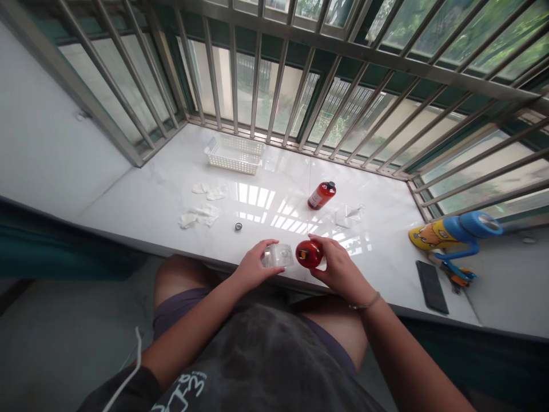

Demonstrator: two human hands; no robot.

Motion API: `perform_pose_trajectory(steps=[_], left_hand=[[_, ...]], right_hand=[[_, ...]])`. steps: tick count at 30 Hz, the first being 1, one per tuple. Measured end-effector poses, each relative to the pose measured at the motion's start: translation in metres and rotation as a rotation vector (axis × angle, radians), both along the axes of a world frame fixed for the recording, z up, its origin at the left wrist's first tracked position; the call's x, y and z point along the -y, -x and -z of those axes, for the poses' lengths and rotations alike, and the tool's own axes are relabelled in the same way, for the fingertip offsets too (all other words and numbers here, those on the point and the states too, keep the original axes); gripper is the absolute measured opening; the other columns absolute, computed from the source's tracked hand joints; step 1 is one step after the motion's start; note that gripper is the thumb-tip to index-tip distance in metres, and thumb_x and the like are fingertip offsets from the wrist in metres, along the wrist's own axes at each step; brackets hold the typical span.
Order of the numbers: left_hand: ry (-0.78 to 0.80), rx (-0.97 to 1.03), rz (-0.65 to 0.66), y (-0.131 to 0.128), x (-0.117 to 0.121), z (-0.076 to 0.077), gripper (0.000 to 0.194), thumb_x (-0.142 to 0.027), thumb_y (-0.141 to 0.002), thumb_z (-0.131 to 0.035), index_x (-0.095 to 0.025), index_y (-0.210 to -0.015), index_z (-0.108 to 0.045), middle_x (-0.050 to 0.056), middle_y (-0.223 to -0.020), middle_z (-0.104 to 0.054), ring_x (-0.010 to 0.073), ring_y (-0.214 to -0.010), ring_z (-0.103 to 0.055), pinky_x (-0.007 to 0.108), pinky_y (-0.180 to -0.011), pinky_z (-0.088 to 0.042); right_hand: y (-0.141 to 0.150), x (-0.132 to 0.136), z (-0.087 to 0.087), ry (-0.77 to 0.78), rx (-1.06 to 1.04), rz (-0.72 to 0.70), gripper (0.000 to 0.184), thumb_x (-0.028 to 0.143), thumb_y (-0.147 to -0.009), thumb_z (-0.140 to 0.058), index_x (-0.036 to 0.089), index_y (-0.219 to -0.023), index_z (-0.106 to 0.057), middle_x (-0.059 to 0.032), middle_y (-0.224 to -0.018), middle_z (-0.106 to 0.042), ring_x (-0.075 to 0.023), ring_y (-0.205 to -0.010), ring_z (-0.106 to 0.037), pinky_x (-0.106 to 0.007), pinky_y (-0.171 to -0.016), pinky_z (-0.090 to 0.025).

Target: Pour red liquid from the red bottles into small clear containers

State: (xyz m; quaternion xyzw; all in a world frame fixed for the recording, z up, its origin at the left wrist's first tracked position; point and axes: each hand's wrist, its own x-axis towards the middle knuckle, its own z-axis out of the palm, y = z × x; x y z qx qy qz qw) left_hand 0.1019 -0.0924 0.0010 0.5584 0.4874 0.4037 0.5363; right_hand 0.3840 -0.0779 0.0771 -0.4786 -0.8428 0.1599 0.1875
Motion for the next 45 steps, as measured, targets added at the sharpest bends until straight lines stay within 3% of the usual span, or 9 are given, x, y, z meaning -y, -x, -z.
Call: perform_pose_trajectory(steps=[5,10,17,21,24,30,37,40,45], left_hand=[[-0.006,-0.064,-0.048,0.002,-0.01,0.017,0.075,-0.032,-0.071,-0.097,-0.026,-0.139,-0.064,0.009,-0.137,-0.072,0.0315,-0.129,-0.069,0.048,-0.119,-0.05],[0.005,-0.051,-0.038,0.002,-0.022,0.023,0.077,-0.032,-0.073,-0.096,-0.025,-0.142,-0.062,0.013,-0.148,-0.067,0.0329,-0.14,-0.064,0.05,-0.124,-0.045],[-0.158,-0.294,-0.048,0.016,-0.029,0.015,0.096,-0.044,-0.07,-0.1,-0.027,-0.153,-0.054,0.016,-0.166,-0.051,0.0367,-0.166,-0.032,0.054,-0.134,-0.03],[-0.323,-0.481,-0.224,0.041,-0.037,0.009,0.068,-0.047,-0.094,-0.078,-0.023,-0.152,-0.051,0.018,-0.161,-0.054,0.0342,-0.161,-0.041,0.054,-0.131,-0.036],[-0.325,-0.712,-0.351,0.06,-0.051,0.008,0.051,-0.038,-0.098,-0.067,-0.017,-0.143,-0.057,0.021,-0.151,-0.061,0.0371,-0.152,-0.048,0.056,-0.132,-0.034],[-0.207,-0.774,-0.323,0.081,-0.076,0.007,0.031,-0.027,-0.088,-0.066,-0.017,-0.117,-0.071,0.019,-0.123,-0.075,0.0419,-0.13,-0.062,0.06,-0.122,-0.043],[-0.093,-0.591,-0.343,0.064,-0.07,-0.012,0.037,-0.042,-0.092,-0.068,-0.019,-0.121,-0.072,0.016,-0.12,-0.079,0.035,-0.116,-0.073,0.054,-0.104,-0.058],[-0.011,-0.207,-0.269,0.032,-0.051,-0.039,0.048,-0.052,-0.093,-0.072,-0.018,-0.128,-0.069,0.014,-0.121,-0.08,0.029,-0.114,-0.076,0.043,-0.097,-0.061],[0.33,0.476,-0.014,-0.03,-0.014,-0.09,0.057,-0.047,-0.087,-0.088,-0.018,-0.131,-0.065,0.014,-0.114,-0.081,0.0253,-0.106,-0.076,0.036,-0.09,-0.06]], right_hand=[[0.001,0.001,0.042,0.151,-0.355,0.284,0.079,0.046,-0.084,-0.086,0.027,-0.148,-0.044,-0.0156,-0.152,-0.062,-0.0321,-0.13,-0.068,-0.053,-0.11,-0.056],[-0.007,-0.007,0.071,0.219,-0.517,0.437,0.083,0.055,-0.076,-0.091,0.024,-0.142,-0.051,-0.0159,-0.137,-0.069,-0.0316,-0.117,-0.073,-0.051,-0.104,-0.059],[-0.014,-0.014,0.088,0.239,-0.573,0.471,0.087,0.056,-0.077,-0.092,0.026,-0.148,-0.051,-0.0149,-0.141,-0.068,-0.0324,-0.118,-0.074,-0.055,-0.104,-0.061],[-0.013,-0.007,0.095,0.225,-0.596,0.461,0.089,0.055,-0.081,-0.089,0.029,-0.154,-0.045,-0.015,-0.15,-0.062,-0.0328,-0.125,-0.071,-0.057,-0.109,-0.059],[-0.014,0.002,0.097,0.179,-0.579,0.445,0.103,0.057,-0.08,-0.091,0.029,-0.162,-0.036,-0.0179,-0.161,-0.052,-0.0358,-0.137,-0.064,-0.061,-0.116,-0.053],[-0.022,0.025,0.084,-0.016,-0.571,0.435,0.11,0.056,-0.083,-0.09,0.029,-0.168,-0.027,-0.0201,-0.168,-0.043,-0.0394,-0.154,-0.048,-0.065,-0.121,-0.047],[-0.023,0.047,0.049,-0.297,-0.444,0.465,0.07,0.039,-0.097,-0.077,0.029,-0.159,-0.045,-0.0172,-0.151,-0.059,-0.0391,-0.142,-0.057,-0.068,-0.115,-0.052],[-0.01,0.052,0.022,-0.391,-0.415,0.384,0.055,0.026,-0.1,-0.072,0.031,-0.151,-0.054,-0.0141,-0.135,-0.069,-0.0374,-0.13,-0.066,-0.066,-0.108,-0.058],[0.025,0.049,-0.019,-0.364,-0.476,0.203,0.061,0.021,-0.099,-0.075,0.034,-0.154,-0.052,-0.0117,-0.132,-0.073,-0.0339,-0.122,-0.07,-0.059,-0.102,-0.062]])
